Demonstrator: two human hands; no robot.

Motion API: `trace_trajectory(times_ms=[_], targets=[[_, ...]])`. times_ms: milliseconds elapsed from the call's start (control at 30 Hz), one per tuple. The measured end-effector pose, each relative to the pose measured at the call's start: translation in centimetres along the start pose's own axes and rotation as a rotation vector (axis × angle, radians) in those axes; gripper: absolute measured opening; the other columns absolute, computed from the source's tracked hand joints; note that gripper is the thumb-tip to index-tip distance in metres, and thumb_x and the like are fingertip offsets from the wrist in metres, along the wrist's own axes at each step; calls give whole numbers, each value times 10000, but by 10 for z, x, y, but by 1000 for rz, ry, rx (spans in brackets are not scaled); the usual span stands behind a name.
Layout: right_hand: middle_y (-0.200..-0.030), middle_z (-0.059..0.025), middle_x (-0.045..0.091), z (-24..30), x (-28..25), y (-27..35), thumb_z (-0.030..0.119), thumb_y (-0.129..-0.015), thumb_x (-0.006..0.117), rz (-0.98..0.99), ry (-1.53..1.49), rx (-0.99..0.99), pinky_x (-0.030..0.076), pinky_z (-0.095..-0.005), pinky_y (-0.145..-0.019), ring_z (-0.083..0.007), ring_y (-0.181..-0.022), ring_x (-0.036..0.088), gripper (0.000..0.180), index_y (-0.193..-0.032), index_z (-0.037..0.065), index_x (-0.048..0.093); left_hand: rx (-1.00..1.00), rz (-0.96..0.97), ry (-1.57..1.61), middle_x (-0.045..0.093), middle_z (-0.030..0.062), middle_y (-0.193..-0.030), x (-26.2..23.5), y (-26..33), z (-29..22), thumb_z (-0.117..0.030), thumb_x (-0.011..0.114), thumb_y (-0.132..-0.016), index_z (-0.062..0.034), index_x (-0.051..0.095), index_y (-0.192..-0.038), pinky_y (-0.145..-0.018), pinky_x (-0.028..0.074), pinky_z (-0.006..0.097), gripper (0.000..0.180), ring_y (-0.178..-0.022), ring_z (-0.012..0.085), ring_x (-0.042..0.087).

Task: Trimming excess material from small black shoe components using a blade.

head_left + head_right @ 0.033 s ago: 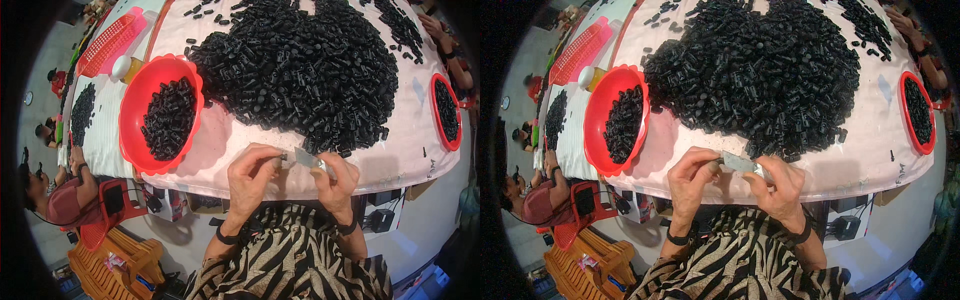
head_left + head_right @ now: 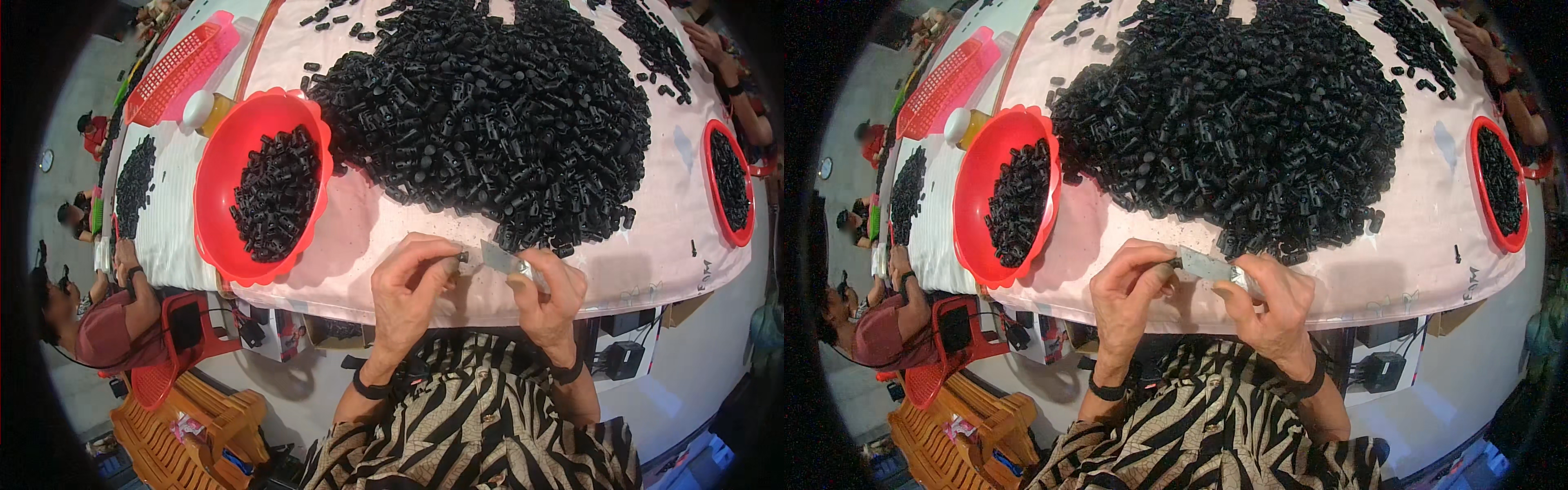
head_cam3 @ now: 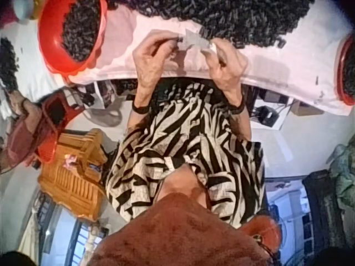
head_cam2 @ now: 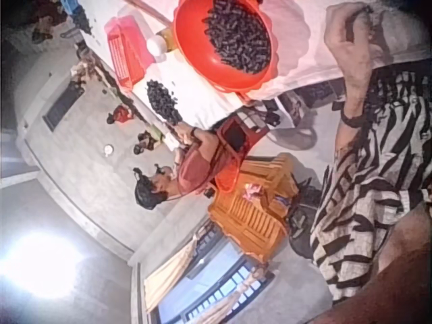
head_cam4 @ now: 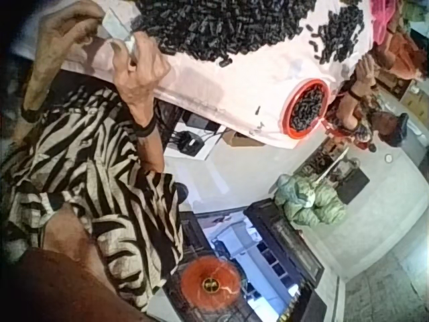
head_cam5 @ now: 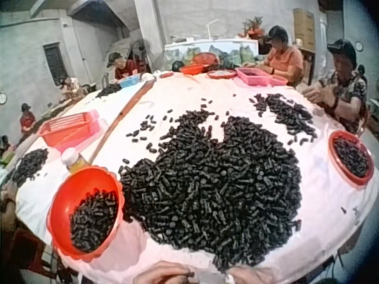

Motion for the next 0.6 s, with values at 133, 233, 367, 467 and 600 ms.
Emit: trace_trajectory(times_ms=[133, 233, 367, 467, 600], targets=[[-657, -125, 584, 1, 0, -1, 99, -759, 729, 1, 0, -2, 429, -294, -441, -213, -504, 567, 239, -900, -35, 589, 59, -10, -13, 633, 81, -948, -1, -1, 1, 49, 611, -836, 35, 665, -967, -621, 507, 202, 143, -737, 105, 614], [-656, -126, 583, 1, 1, -1, 109, -763, 734, -1, -5, -7, 427, -293, -440, -209, -503, 564, 246, -900, -35, 588, 57, -20, -14, 657, 94, -908, -2, 0, 0, 56, 631, -819, 39, 669, -959, -601, 513, 204, 146, -704, 108, 622], [-652, -122, 579, 0, 0, -1, 129, -774, 739, 3, -10, -29, 418, -287, -433, -197, -500, 559, 262, -909, -36, 587, -127, -75, 70, 674, 103, -855, 3, 4, 1, 61, 650, -808, 53, 652, -956, -587, 520, 206, 148, -678, 110, 630], [-647, -115, 575, -1, 0, -1, 137, -777, 740, 7, -7, -34, 413, -284, -429, -189, -497, 555, 268, -912, -36, 586, -90, -92, 105, 676, 97, -815, 3, 5, 3, 61, 653, -812, 65, 626, -961, -583, 523, 202, 152, -674, 111, 635], [-637, -103, 567, -1, 0, -1, 142, -778, 742, 16, 7, -33, 405, -280, -422, -180, -488, 543, 268, -908, -33, 586, -83, -86, 116, 673, 101, -863, 3, 6, 4, 63, 655, -810, 61, 606, -962, -588, 521, 197, 160, -731, 101, 636]])
Point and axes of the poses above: each hand's wrist, its own y-axis away from the middle knuckle, its own x-axis out of the palm, z = x × y, the point moved 4 cm from there along -y, towards the middle knuckle
